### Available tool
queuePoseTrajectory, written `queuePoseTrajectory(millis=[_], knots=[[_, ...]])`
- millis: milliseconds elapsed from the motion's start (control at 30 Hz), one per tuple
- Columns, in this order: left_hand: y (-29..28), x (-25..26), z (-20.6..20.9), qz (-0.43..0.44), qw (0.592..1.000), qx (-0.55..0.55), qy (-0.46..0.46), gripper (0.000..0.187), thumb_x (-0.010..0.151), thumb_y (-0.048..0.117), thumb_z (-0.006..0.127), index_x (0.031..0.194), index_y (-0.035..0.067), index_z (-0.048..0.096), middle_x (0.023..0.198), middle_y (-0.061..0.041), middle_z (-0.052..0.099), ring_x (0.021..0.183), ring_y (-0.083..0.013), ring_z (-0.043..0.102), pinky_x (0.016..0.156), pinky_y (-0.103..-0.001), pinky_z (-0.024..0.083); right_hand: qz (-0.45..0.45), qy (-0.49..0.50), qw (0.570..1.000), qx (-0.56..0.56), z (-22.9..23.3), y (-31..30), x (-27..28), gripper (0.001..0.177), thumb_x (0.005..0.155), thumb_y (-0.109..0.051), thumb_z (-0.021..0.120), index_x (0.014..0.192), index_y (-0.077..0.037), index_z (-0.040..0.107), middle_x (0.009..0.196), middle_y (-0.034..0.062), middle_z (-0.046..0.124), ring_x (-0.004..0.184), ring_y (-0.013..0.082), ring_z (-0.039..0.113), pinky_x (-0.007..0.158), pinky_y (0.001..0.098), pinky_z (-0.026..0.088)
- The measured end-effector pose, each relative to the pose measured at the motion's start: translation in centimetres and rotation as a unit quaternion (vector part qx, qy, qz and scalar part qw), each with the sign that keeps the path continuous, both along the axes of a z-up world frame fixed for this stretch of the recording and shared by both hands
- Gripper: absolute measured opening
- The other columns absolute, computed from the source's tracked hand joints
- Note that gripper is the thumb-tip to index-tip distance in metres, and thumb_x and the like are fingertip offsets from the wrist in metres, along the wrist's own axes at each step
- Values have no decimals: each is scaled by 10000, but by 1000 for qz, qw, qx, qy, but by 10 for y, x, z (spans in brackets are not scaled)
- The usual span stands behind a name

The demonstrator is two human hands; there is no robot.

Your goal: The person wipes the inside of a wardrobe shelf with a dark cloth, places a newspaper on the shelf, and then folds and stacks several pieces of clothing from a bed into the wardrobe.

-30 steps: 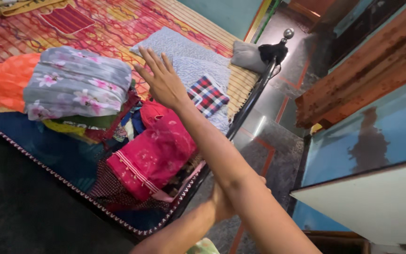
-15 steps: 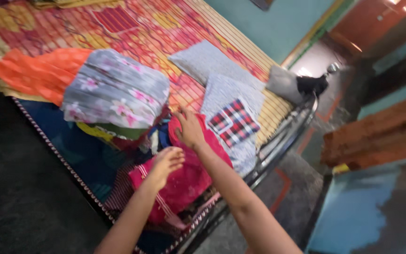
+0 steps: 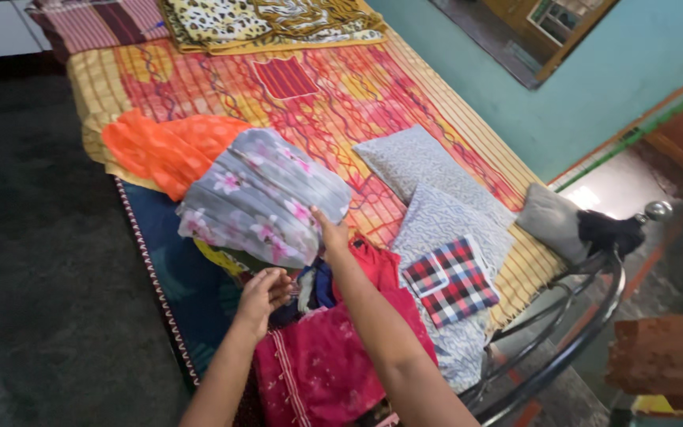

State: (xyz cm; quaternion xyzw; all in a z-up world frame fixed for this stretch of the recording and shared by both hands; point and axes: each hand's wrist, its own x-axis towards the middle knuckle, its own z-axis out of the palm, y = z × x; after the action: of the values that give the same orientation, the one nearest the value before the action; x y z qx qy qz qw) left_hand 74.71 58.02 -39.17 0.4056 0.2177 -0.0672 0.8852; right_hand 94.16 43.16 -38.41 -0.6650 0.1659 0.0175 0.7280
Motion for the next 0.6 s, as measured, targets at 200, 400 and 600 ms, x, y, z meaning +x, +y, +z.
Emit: queuePoseTrajectory(millis=[200, 400, 600], knots=[[3, -5, 8, -23, 1000, 4, -14, 182, 999, 290, 585, 1033, 132, 670, 892, -14, 723, 789, -135, 698, 707, -303, 570, 36, -69, 997, -1, 23, 18, 11, 425, 699, -125, 865, 1057, -1, 672, 886, 84, 716, 748, 222, 652, 721, 401, 538], [37, 16, 15, 139, 987, 75, -30, 93, 963, 161, 657, 1050, 141, 631, 946, 12, 662, 791, -74, 633, 668, -264, 537, 134, 29, 960, 244, 47, -6, 5, 164, 741, -76, 694, 884, -82, 614, 828, 56, 630, 760, 226, 670, 785, 470, 619], [98, 99, 34, 270, 755, 575, -167, 520, 798, 229, 834, 1179, 29, 542, 1116, -162, 635, 1049, -329, 636, 929, -448, 522, 147, 31, 981, 125, 29, -58, 8, 238, 833, -128, 770, 1003, -59, 619, 908, 80, 644, 858, 255, 657, 830, 476, 596]])
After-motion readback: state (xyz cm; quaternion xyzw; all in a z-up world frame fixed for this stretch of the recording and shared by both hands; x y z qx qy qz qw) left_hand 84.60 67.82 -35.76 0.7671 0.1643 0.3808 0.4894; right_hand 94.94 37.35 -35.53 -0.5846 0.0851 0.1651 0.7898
